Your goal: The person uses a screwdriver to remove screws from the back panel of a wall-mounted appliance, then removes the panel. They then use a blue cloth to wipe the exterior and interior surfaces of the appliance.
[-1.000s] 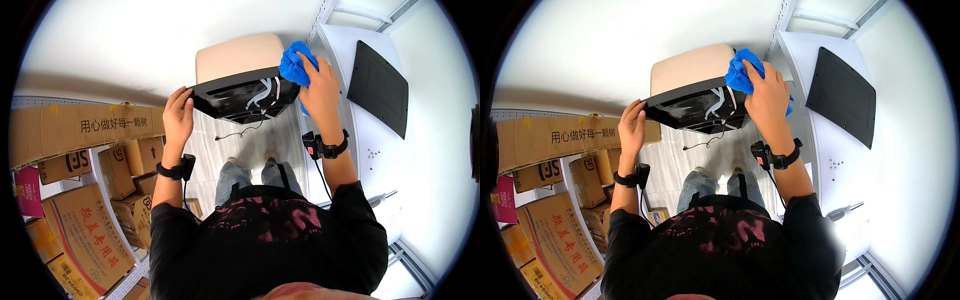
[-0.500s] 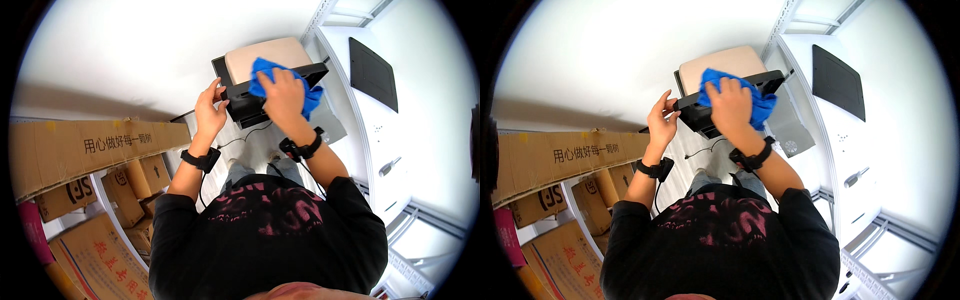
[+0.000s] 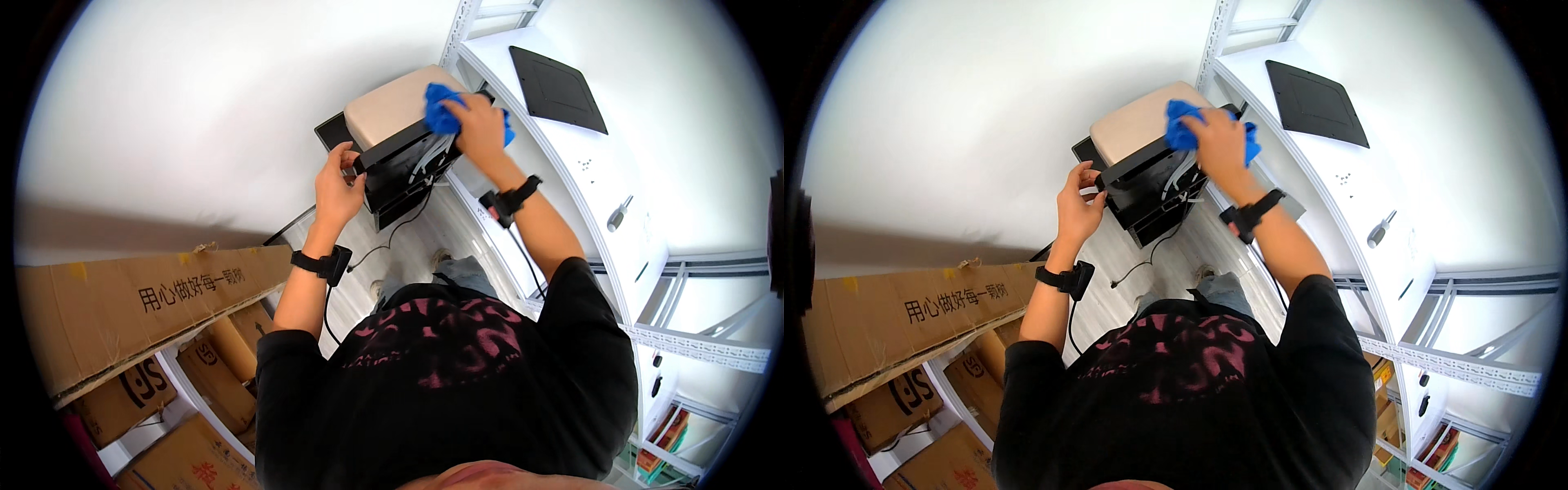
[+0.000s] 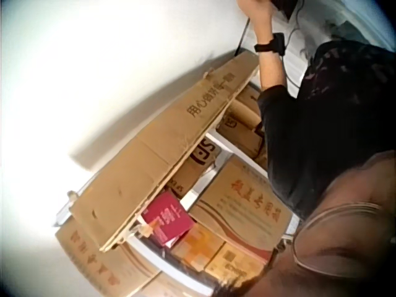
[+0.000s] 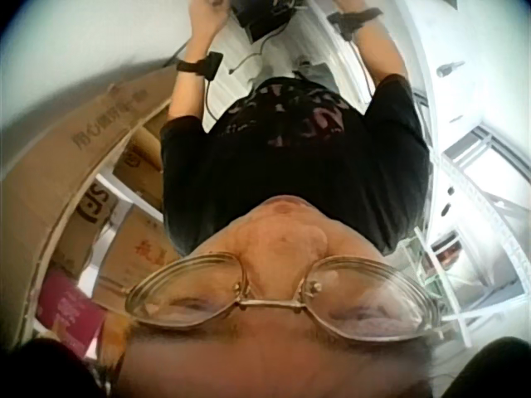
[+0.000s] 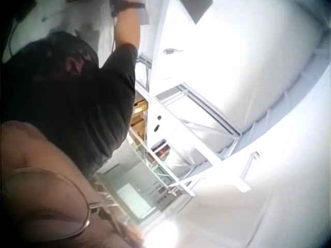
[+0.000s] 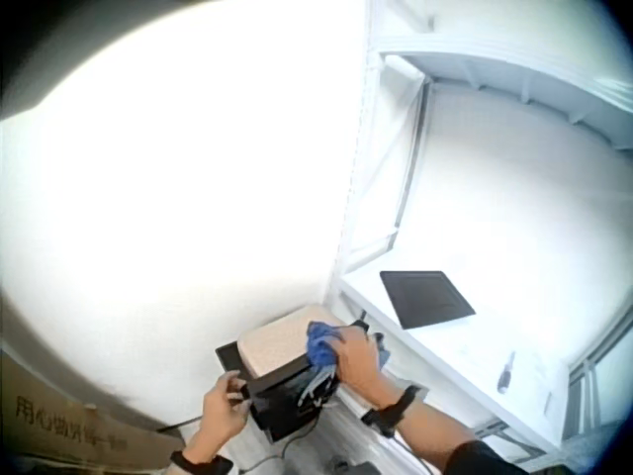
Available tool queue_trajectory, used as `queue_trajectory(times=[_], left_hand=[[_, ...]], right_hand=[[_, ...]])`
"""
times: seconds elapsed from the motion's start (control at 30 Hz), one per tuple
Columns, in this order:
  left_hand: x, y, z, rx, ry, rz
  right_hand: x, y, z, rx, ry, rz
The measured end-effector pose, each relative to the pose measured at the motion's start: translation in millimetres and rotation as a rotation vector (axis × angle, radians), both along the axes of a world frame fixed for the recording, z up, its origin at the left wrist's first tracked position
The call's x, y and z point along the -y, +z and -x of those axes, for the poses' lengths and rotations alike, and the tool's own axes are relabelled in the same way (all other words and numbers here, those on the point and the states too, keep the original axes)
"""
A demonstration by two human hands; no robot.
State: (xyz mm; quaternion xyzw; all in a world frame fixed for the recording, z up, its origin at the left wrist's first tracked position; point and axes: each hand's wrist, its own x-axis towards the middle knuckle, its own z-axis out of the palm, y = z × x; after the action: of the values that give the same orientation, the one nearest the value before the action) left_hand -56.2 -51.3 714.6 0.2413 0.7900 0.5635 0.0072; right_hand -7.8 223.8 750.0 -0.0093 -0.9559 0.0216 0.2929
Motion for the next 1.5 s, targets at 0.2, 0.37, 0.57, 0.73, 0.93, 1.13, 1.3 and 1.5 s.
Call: queue_trajectory(times=[0.2,0.37,0.57,0.73,0.93,1.13,1.3,1.5], left_hand=[[-2.4,-6.4,2.1,-0.011,-0.007,-0.048],[2.8,-2.4,0.9,0.061,0.002,-0.068],[1.2,-8.4,6.7,0.023,0.012,-0.13],[2.8,-9.5,8.3,0.063,0.03,0.024],[2.6,-7.3,8.9,-0.048,-0.027,-0.017],[0.6,-10.8,10.9,-0.118,-0.028,0.068],[-1.6,-11.9,8.8,-0.126,0.006,0.027],[-0.3,-14.9,6.7,-0.074,0.018,0.045]], right_hand=[[-76.7,-9.8,18.1,0.02,-0.26,0.089],[-3.7,-6.1,4.0,-0.006,-0.26,-0.041],[123.6,6.8,-21.7,-0.053,0.126,0.162],[132.4,-5.6,-26.8,-0.072,0.289,0.094],[20.8,-8.2,-8.7,-0.11,0.097,0.046],[-88.5,-28.9,8.8,-0.168,-0.198,0.209],[-88.9,-62.6,7.8,-0.268,-0.333,0.582],[-84.5,-67.3,-5.4,-0.203,-0.473,0.934]])
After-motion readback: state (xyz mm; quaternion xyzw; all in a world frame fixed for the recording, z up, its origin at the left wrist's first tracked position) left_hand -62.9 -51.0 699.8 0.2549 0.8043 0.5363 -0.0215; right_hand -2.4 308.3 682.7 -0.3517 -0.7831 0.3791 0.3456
